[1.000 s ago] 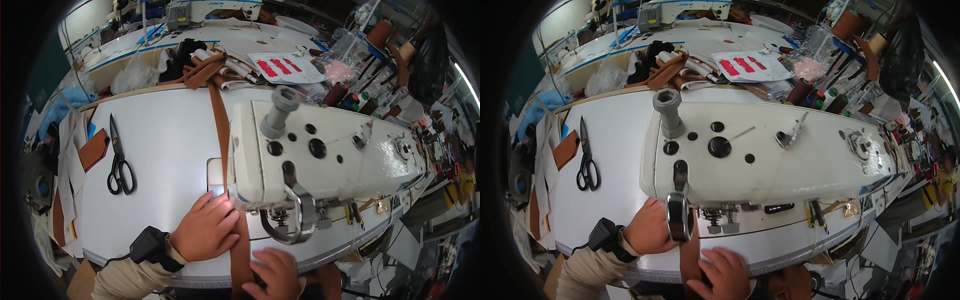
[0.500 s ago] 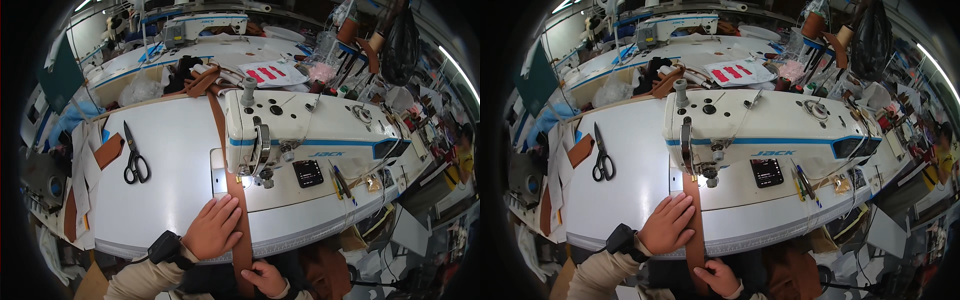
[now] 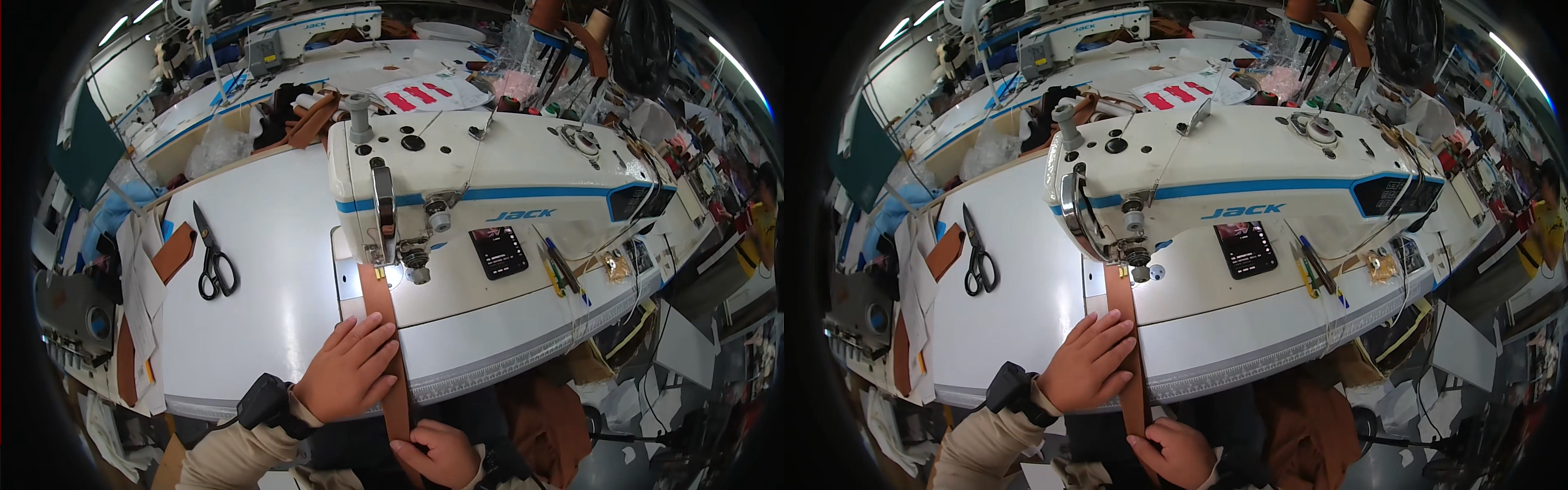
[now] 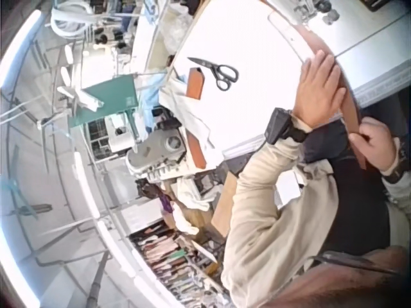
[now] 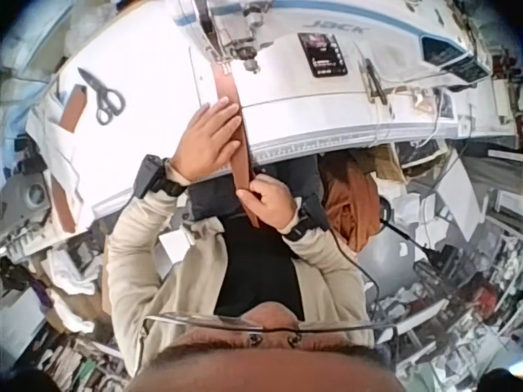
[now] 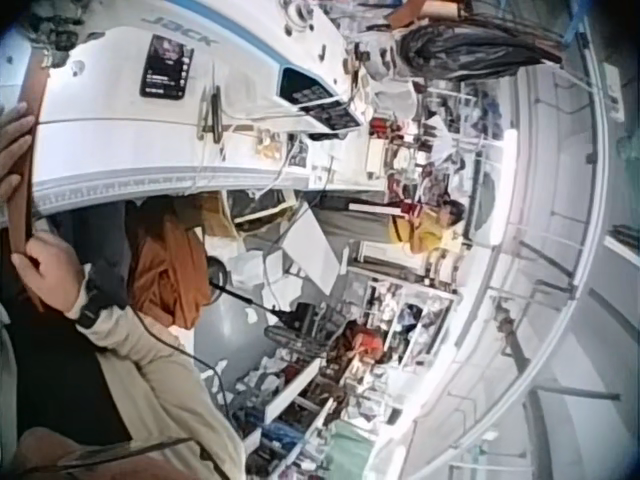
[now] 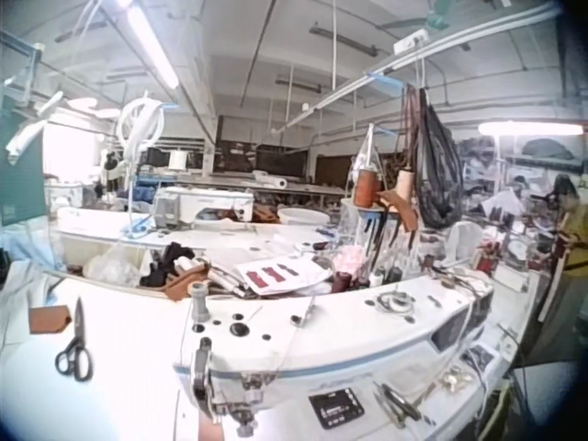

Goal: The person sews a brown fabric strip with a sewing machine, then picks up and cuts a paper pattern with shears. They then return to sewing the brown fabric strip, guiding it through the machine by hand.

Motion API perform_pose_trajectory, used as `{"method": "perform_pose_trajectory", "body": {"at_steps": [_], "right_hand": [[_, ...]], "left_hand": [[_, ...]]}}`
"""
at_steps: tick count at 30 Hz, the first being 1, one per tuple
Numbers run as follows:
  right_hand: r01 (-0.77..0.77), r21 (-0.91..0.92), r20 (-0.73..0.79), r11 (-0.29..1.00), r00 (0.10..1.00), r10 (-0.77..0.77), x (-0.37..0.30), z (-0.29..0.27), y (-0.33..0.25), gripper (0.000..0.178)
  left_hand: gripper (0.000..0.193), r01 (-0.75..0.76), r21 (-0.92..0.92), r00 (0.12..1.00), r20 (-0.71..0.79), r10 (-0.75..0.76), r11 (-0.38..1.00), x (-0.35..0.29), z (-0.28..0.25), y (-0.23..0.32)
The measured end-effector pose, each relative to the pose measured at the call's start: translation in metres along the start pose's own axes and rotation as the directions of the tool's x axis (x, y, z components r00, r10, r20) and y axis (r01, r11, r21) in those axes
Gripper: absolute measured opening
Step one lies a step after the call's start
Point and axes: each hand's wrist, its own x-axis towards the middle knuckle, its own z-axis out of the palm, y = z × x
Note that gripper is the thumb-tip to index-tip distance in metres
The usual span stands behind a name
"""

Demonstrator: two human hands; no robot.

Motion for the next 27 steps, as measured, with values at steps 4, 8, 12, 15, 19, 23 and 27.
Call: {"method": "perform_pose_trajectory", "body": {"at_steps": [4, 8, 12, 15, 19, 23, 27], "right_hand": [[-0.005, 0.038, -0.011, 0.999, 1.000, 0.005, 0.002, 0.001, 0.003, 0.039], [-0.202, 0.056, 0.193, 0.978, 0.963, 0.188, 0.001, -0.007, 0.014, 0.024], [-0.307, 0.177, 0.247, 0.935, 0.934, 0.260, 0.002, -0.008, 0.024, 0.030], [-0.365, 0.256, 0.267, 0.895, 0.916, 0.298, 0.001, -0.006, 0.028, 0.032], [-0.479, 0.265, 0.337, 0.837, 0.859, 0.385, 0.000, -0.007, 0.036, 0.031], [-0.403, 0.166, 0.301, 0.900, 0.890, 0.343, 0.006, -0.006, 0.041, 0.031], [-0.102, -0.345, 0.128, 0.933, 0.980, 0.154, 0.013, -0.016, 0.023, 0.026]], "left_hand": [[0.047, 0.008, -0.019, 1.000, 0.016, -0.007, 1.000, -0.002, -0.002, 0.003], [0.042, -0.027, 0.014, 1.000, 0.010, 0.027, 1.000, -0.004, -0.002, 0.003], [0.039, -0.037, 0.014, 0.999, 0.019, 0.037, 0.999, -0.007, -0.002, 0.004], [0.038, -0.037, 0.020, 0.999, 0.023, 0.036, 0.999, -0.008, -0.003, 0.005], [0.038, -0.028, 0.008, 0.999, 0.021, 0.028, 1.000, -0.009, -0.002, 0.006], [0.037, -0.005, -0.029, 1.000, 0.008, 0.006, 1.000, -0.008, 0.000, 0.006], [0.036, 0.011, -0.068, 1.000, -0.001, -0.011, 0.998, -0.009, 0.001, 0.005]]}}
